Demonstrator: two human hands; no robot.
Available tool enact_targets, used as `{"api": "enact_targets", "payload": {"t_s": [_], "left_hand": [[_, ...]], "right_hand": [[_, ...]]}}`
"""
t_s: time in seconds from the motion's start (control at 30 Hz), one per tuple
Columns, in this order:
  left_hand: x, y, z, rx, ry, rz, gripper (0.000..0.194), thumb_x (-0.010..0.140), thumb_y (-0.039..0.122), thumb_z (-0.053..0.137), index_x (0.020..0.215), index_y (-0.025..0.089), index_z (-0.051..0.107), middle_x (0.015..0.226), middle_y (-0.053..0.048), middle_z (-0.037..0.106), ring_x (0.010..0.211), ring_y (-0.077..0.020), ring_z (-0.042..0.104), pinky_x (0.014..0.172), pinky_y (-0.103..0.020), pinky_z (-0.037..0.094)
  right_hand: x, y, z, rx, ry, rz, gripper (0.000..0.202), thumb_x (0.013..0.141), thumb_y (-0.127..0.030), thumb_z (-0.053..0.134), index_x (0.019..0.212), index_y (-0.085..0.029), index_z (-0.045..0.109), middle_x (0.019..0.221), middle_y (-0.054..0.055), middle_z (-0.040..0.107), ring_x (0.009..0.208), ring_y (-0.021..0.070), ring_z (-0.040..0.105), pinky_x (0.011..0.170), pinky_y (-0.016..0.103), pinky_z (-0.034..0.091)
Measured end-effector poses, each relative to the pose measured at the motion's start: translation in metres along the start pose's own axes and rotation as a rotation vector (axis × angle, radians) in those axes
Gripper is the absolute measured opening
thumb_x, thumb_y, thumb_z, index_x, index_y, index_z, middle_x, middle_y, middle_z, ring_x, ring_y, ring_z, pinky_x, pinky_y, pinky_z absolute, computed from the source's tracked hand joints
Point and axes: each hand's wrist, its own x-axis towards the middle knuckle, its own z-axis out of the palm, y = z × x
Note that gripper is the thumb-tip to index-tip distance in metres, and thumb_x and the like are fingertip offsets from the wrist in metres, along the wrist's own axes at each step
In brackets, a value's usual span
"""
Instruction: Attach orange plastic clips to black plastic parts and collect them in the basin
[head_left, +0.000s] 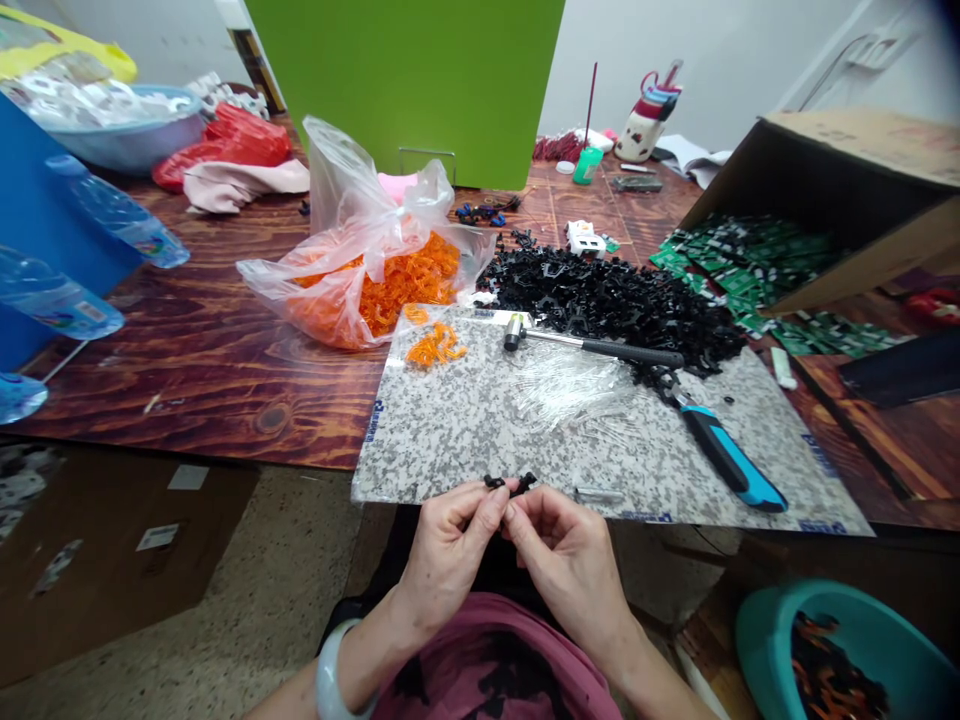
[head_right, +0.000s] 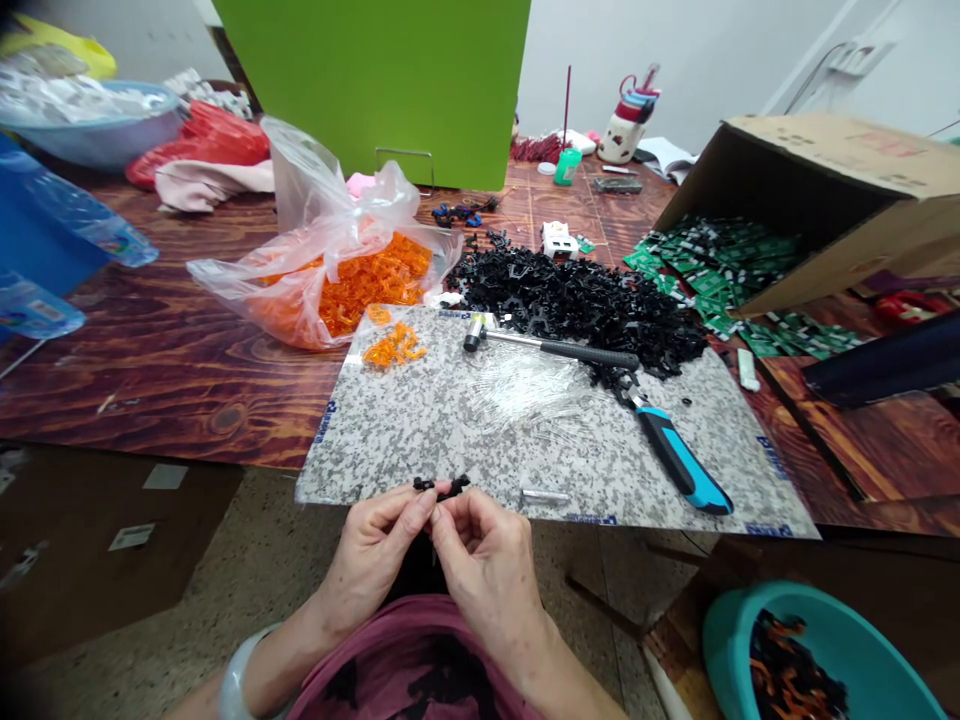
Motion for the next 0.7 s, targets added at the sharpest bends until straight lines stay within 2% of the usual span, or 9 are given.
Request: {"api": "enact_targets", "payload": {"t_s": [0.17,0.3,0.43,0.5,0.6,0.7], "left_hand": [[0.002,-0.001,0.002,-0.006,0.003,-0.014,0.035,0.090,0.030,0.050,0.064,0.015,0.068,0.062,0.000,0.058,0.069,-0.0149,0.059,0.069,-0.023,0.045],[0.006,-0.002,0.006,0.006,0.063,0.000,0.037,0.089,0.030,0.050,0.060,0.014,0.066,0.061,-0.002,0.060,0.065,-0.0154,0.059,0.065,-0.023,0.045],[0.011,-0.003,0.006,0.007,0.115,0.013,0.034,0.089,0.032,0.050,0.069,0.014,0.070,0.072,-0.005,0.069,0.069,-0.0174,0.061,0.066,-0.025,0.047],[0.011,-0.003,0.004,0.029,0.129,0.024,0.033,0.090,0.031,0.049,0.074,0.014,0.071,0.076,-0.006,0.071,0.071,-0.0177,0.062,0.067,-0.025,0.047],[0.011,-0.004,0.001,0.097,0.134,0.048,0.032,0.091,0.029,0.048,0.073,0.013,0.069,0.071,-0.004,0.068,0.067,-0.0161,0.061,0.066,-0.024,0.046],[0.010,-0.005,-0.001,0.186,0.125,0.089,0.030,0.091,0.027,0.046,0.077,0.013,0.068,0.067,-0.003,0.063,0.064,-0.0148,0.059,0.063,-0.023,0.045]], "right_hand": [[0.002,-0.001,0.001,0.031,0.022,0.006,0.032,0.084,-0.041,0.054,0.066,-0.015,0.058,0.055,0.000,0.055,0.046,0.0092,0.047,0.044,0.020,0.039],[0.000,-0.003,0.004,0.039,0.062,-0.014,0.030,0.084,-0.040,0.054,0.065,-0.016,0.056,0.055,-0.001,0.054,0.045,0.0087,0.048,0.043,0.019,0.040],[-0.004,0.001,0.007,0.029,0.039,-0.051,0.017,0.085,-0.033,0.056,0.086,-0.016,0.058,0.066,0.001,0.061,0.052,0.0099,0.055,0.048,0.019,0.046],[-0.005,0.005,0.006,0.039,0.048,-0.068,0.016,0.084,-0.031,0.058,0.094,-0.017,0.058,0.071,0.001,0.064,0.055,0.0107,0.058,0.051,0.020,0.049],[-0.004,0.009,0.004,0.027,0.094,-0.102,0.014,0.084,-0.030,0.058,0.089,-0.017,0.059,0.072,0.002,0.066,0.056,0.0113,0.061,0.052,0.020,0.051],[0.001,0.008,-0.001,-0.028,0.079,-0.127,0.012,0.085,-0.028,0.057,0.086,-0.017,0.061,0.071,0.003,0.067,0.056,0.0114,0.061,0.052,0.020,0.051]]}}
